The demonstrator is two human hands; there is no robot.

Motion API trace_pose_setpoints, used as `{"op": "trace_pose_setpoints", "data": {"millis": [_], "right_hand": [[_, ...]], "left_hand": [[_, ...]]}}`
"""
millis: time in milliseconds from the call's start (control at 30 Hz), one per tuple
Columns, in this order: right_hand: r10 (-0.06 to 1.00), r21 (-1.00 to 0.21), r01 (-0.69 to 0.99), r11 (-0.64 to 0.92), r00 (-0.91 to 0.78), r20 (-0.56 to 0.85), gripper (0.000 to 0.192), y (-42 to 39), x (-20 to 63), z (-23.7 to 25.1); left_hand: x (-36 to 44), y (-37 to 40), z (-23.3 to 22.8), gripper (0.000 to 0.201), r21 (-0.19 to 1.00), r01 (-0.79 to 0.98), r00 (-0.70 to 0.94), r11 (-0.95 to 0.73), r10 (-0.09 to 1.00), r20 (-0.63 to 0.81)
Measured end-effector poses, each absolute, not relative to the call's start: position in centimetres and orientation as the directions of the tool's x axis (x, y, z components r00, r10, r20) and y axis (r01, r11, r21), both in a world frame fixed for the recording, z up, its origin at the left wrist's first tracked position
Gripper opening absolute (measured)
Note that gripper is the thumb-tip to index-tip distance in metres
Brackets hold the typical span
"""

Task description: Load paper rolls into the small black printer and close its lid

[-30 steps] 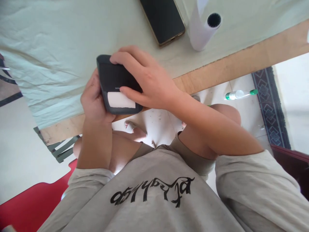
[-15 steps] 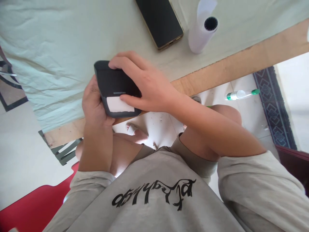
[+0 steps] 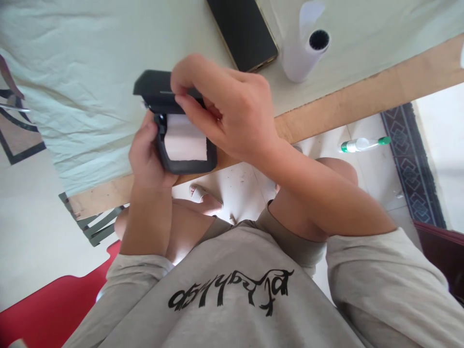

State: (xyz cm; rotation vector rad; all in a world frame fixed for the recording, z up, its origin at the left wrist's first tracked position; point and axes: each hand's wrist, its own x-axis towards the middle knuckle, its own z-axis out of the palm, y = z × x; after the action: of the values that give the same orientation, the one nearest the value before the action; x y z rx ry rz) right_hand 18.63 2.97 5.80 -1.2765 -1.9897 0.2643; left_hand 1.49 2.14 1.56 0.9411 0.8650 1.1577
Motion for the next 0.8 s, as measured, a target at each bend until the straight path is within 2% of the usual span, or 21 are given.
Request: {"op": "trace_pose_setpoints", "data": {"millis": [67, 200, 233, 300, 400, 500, 633, 733, 800], "right_hand": [[0.860, -0.585, 0.673, 0.453, -0.157, 0.485, 0.017, 2.9, 18.3, 6.0], [0.812, -0.716, 0.452, 0.532, -0.034, 0.582, 0.010, 3.3, 18.0, 5.9], [0.794, -0.703, 0.433, 0.564, -0.051, 0.605, 0.009, 3.4, 18.1, 5.8], [0.771, -0.614, 0.514, 0.599, -0.164, 0.615, 0.011, 3.6, 18.2, 5.6], [0.841, -0.417, 0.738, 0.530, -0.392, 0.374, 0.022, 3.5, 18.3, 5.8], [0.890, -0.296, 0.840, 0.455, -0.440, 0.120, 0.031, 3.1, 18.2, 6.5], [0.878, -0.213, 0.856, 0.470, -0.478, 0.016, 0.028, 2.7, 18.0, 7.5], [0.871, -0.210, 0.854, 0.476, -0.491, -0.019, 0.026, 2.7, 18.1, 7.8], [0.871, -0.252, 0.846, 0.471, -0.491, -0.020, 0.029, 2.7, 18.3, 7.8]], "left_hand": [[1.5, 2.1, 1.6, 0.031, 0.919, -0.377, 0.167, 0.111, 0.985, -0.050], [1.5, 1.9, 1.9, 0.033, 0.917, -0.380, 0.180, 0.121, 0.982, -0.056], [1.5, 2.0, 1.9, 0.034, 0.918, -0.376, 0.188, 0.128, 0.980, -0.060], [1.4, 2.0, 1.8, 0.035, 0.921, -0.369, 0.196, 0.121, 0.979, -0.050], [1.4, 2.0, 1.6, 0.036, 0.936, -0.344, 0.183, 0.072, 0.983, -0.008], [1.4, 1.8, 1.7, 0.034, 0.950, -0.300, 0.179, 0.091, 0.983, -0.038], [1.3, 1.7, 1.6, 0.033, 0.947, -0.301, 0.176, 0.115, 0.982, -0.064], [1.3, 1.8, 1.4, 0.035, 0.943, -0.314, 0.188, 0.106, 0.981, -0.048], [1.4, 1.8, 1.4, 0.033, 0.942, -0.316, 0.197, 0.110, 0.979, -0.048]]}}
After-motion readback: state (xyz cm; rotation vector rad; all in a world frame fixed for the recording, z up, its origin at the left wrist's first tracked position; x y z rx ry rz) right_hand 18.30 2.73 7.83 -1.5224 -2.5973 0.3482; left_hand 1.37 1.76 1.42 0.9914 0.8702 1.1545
